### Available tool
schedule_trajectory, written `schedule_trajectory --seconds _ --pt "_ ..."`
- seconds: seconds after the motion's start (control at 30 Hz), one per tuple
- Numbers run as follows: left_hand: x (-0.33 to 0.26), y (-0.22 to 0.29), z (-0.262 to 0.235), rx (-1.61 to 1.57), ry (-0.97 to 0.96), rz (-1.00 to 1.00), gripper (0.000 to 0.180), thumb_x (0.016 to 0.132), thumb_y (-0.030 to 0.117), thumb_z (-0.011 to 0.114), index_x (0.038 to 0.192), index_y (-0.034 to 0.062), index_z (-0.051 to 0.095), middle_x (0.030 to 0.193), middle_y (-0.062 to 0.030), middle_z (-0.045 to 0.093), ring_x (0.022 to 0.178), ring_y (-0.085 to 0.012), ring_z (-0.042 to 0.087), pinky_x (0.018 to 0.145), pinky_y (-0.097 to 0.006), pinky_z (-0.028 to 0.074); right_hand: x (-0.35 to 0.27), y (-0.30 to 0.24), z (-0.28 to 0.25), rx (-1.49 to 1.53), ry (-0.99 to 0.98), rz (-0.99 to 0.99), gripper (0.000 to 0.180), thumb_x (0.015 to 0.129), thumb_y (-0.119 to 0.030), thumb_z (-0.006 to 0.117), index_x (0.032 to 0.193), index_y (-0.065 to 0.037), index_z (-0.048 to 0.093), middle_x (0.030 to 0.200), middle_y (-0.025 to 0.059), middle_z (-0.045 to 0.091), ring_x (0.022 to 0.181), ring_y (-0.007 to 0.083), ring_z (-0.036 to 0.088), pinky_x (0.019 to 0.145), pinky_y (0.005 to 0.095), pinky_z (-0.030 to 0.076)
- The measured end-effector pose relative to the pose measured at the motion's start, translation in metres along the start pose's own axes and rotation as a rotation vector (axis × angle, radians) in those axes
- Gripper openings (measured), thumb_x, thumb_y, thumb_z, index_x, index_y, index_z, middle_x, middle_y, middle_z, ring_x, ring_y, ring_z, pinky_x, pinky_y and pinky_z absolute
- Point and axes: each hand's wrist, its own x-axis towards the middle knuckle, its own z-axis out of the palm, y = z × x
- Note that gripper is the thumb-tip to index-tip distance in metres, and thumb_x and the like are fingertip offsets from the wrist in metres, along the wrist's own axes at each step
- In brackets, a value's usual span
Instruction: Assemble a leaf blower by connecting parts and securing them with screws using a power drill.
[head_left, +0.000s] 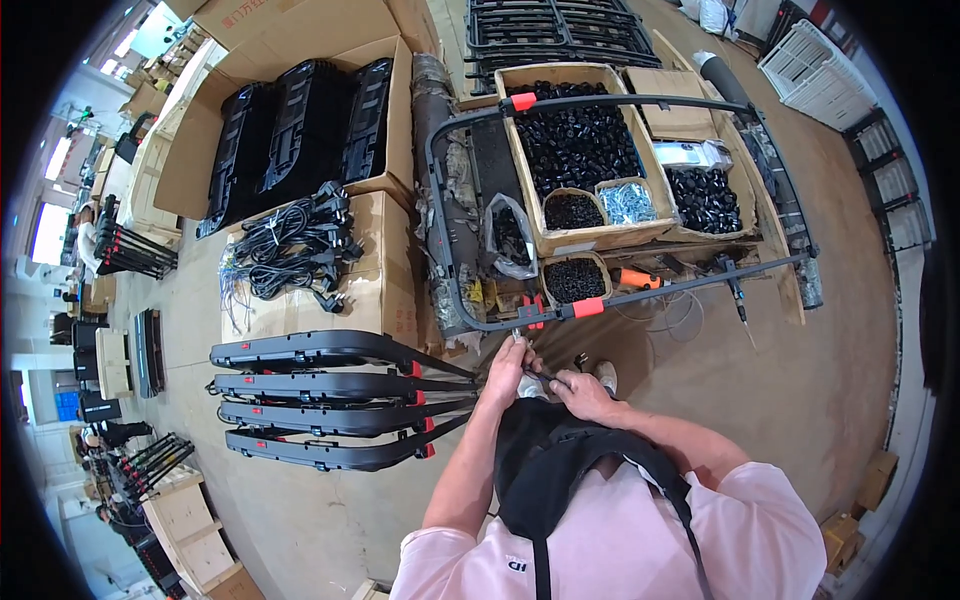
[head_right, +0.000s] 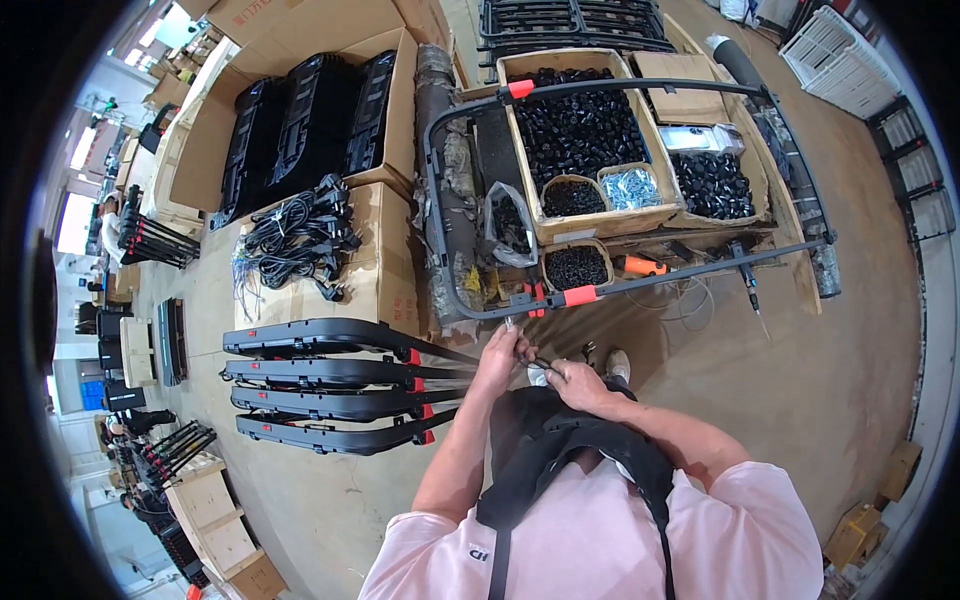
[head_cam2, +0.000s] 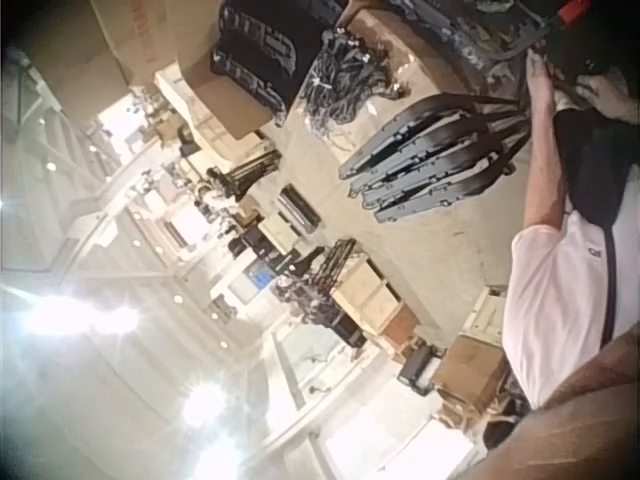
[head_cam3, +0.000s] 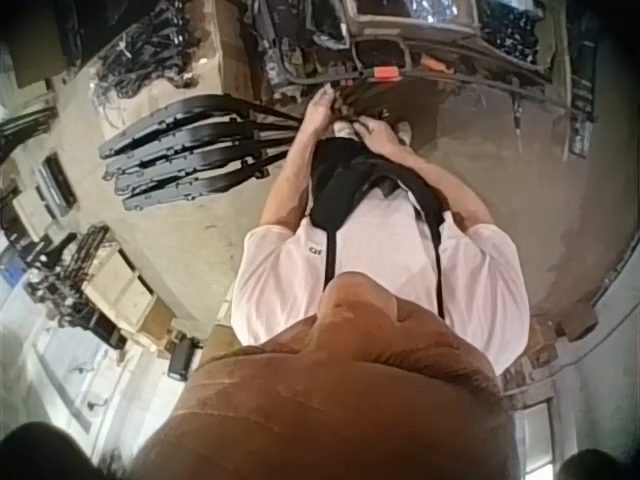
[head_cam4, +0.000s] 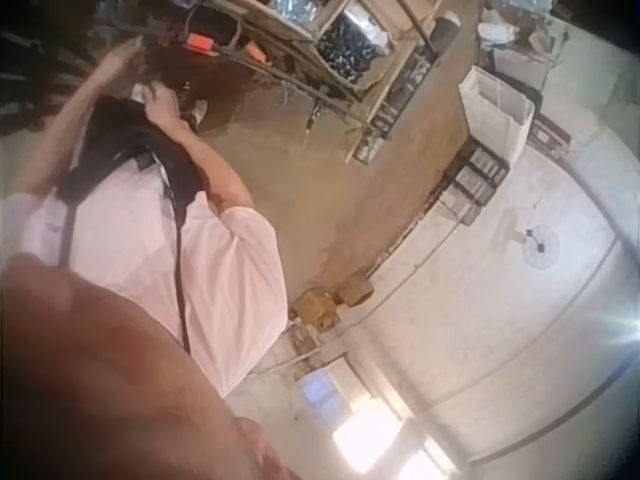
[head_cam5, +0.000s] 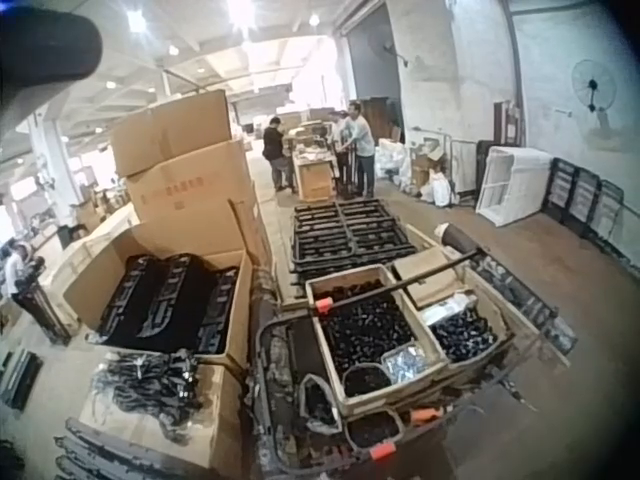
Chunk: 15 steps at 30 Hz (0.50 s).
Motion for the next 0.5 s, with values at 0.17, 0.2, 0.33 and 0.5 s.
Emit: schedule_trajectory --seconds 0.17,0.2,0.33,0.5 --pt "-0.0016 0.0 -0.0024 0.029 0.001 0.05 0.023 0.113 0.028 0.045 0.105 0.0074 0.053 0.08 -0.0002 0.045 0.077 -0.0183 0.056 0.092 -0.041 0.053 0.003 -0.0027 -0.0006 0.019 0.009 -0.015 0.035 0.104 -0.031 0.057 0.106 0.003 0.065 0.099 0.0299 0.069 0.098 0.0493 0.067 0.083 0.0549 0.051" --pt "-0.0009 0.0 -0.003 0.052 -0.004 0.076 0.024 0.113 0.028 0.046 0.106 0.0073 0.054 0.081 -0.0004 0.046 0.077 -0.0181 0.056 0.089 -0.04 0.053 0.0038 -0.0005 0.001 0.021 0.031 -0.044 0.035 0.104 -0.031 0.057 0.105 0.003 0.065 0.099 0.0298 0.069 0.097 0.0493 0.067 0.083 0.0549 0.051" --pt "0.0016 0.0016 -0.0096 0.138 0.04 0.078 0.025 0.113 0.029 0.048 0.107 0.0057 0.056 0.082 -0.0006 0.05 0.074 -0.0169 0.058 0.082 -0.037 0.054 0.0071 -0.004 0.0038 0.004 0.027 -0.029 0.035 0.104 -0.031 0.057 0.105 0.003 0.065 0.099 0.0297 0.069 0.097 0.0495 0.067 0.083 0.0547 0.051" --pt "0.0052 0.0076 -0.0092 0.259 0.095 0.101 0.032 0.113 0.03 0.05 0.112 0.0012 0.063 0.082 -0.0027 0.061 0.074 -0.0162 0.062 0.076 -0.034 0.054 0.0099 -0.0093 0.0036 0.013 0.019 0.032 0.036 0.105 -0.033 0.056 0.107 0.001 0.066 0.102 0.0302 0.07 0.099 0.0493 0.067 0.084 0.0541 0.052"
